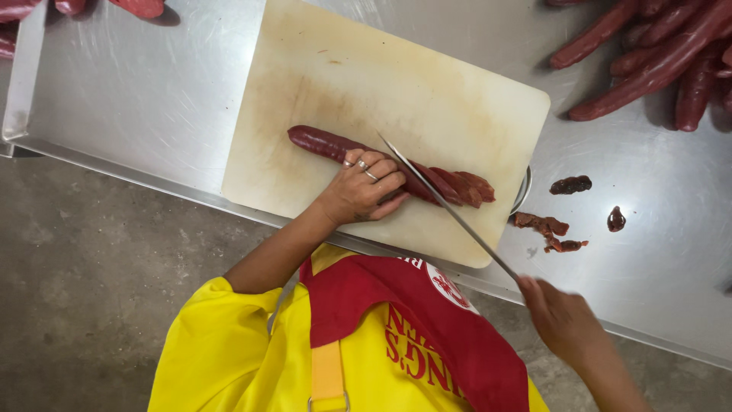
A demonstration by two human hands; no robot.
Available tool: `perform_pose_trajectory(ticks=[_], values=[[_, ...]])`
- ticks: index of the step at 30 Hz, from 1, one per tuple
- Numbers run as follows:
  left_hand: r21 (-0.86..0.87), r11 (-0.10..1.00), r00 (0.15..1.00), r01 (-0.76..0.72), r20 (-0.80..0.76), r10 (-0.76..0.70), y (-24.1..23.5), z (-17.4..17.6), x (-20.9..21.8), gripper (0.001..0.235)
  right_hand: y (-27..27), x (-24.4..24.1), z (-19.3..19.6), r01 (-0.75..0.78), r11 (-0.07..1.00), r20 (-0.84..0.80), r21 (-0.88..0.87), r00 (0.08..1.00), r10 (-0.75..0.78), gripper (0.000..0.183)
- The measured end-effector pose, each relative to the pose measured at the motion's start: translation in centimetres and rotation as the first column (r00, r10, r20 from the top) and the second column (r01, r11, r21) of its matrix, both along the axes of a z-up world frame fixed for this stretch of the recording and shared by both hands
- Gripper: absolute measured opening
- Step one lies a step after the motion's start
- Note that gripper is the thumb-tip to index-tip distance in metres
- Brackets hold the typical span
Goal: The person slices a large amount of sausages one by one on a cutting board using a knife, moving the sliced pieces onto a tray and picking up new ones from a pile.
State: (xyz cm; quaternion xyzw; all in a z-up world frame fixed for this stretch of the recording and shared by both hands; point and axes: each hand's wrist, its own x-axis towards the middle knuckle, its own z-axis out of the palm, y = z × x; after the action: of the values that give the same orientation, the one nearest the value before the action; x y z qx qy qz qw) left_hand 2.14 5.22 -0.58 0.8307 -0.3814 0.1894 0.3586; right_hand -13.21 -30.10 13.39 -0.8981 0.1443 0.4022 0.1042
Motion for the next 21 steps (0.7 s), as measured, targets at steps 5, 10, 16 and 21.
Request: perform_pose_trajectory(ticks=[5,10,16,21], values=[[-0.034,0.999,0.999,-0.021,-0.041,0.020,-0.5,-0.1,-0.2,0.033,1.9,0.3,0.4,0.031,0.993,-0.088,-0.110,0.995,-0.041,0.057],[-0.051,0.999,0.998,-0.017,-0.061,0.014,-0.6,-0.5,-0.4,0.033,10.0,6.8,-7.4,0.012,0.986,0.174,0.166,0.984,-0.041,0.056],[-0.032,0.998,0.999,-0.052,0.004,0.052,1.3,-0.4,-0.6,0.032,11.6,8.4,-7.3,0.037,0.976,0.215,0.212,0.973,-0.083,0.061],[-0.028,0.997,0.998,-0.065,-0.002,0.065,2.4,-0.2,0.4,0.031,6.2,1.6,-0.6,0.177,0.979,0.080,0.097,0.979,-0.185,0.057]])
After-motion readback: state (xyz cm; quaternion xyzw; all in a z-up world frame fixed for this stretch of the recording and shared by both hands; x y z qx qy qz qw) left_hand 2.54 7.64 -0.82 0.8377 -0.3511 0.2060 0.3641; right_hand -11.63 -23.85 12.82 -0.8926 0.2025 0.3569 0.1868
